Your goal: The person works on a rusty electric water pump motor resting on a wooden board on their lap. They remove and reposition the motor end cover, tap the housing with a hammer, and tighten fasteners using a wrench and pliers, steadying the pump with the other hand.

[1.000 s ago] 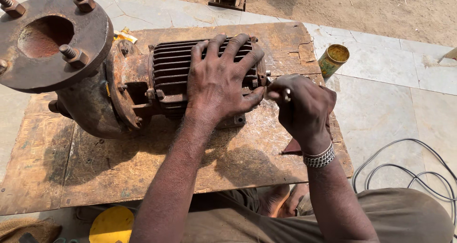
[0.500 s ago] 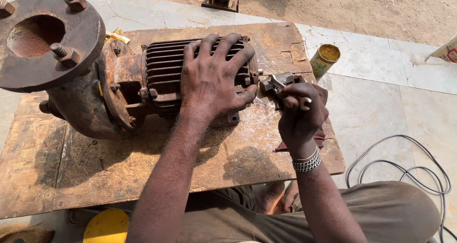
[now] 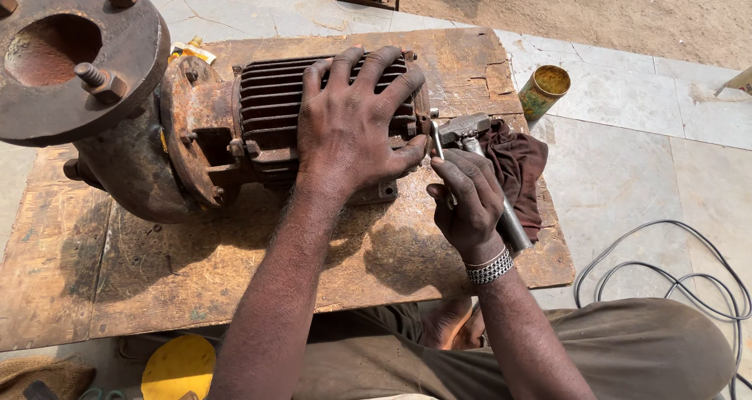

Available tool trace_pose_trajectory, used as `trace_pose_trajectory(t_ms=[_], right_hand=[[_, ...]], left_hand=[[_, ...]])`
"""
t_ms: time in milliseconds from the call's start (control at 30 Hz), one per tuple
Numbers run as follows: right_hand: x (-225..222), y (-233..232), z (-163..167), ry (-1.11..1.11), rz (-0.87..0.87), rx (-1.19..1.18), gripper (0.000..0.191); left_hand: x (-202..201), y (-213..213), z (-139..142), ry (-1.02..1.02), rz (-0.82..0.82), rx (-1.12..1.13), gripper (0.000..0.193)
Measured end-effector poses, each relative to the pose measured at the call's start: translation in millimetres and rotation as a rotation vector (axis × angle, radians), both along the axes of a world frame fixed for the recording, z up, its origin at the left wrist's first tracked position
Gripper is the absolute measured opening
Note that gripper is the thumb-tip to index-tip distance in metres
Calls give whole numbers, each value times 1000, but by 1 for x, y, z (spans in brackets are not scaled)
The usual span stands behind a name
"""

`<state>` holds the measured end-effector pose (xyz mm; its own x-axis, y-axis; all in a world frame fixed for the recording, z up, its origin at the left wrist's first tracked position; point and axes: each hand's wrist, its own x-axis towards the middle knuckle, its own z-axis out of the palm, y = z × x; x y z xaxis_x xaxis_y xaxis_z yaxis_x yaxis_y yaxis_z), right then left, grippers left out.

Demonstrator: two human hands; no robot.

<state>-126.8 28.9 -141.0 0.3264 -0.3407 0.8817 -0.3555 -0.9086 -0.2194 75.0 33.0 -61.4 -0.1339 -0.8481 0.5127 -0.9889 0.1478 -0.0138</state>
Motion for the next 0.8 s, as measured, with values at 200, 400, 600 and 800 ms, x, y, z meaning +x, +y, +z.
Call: trace_pose_trajectory(t_ms=[200,400,600,800], right_hand=[[-6,-7,30,77,2,-54,24],[21,-68,87,145,-29,546,34],[7,-91,88,-64,148,892,34],[-6,-17,39,-429,20,353,33]], left_hand=[[0,-3,1,-5,10,37,80],[-1,-3,3,-15,8,31,83],[-1,1,8,45,3,35,74],[-2,0,4,49,-1,0,75]])
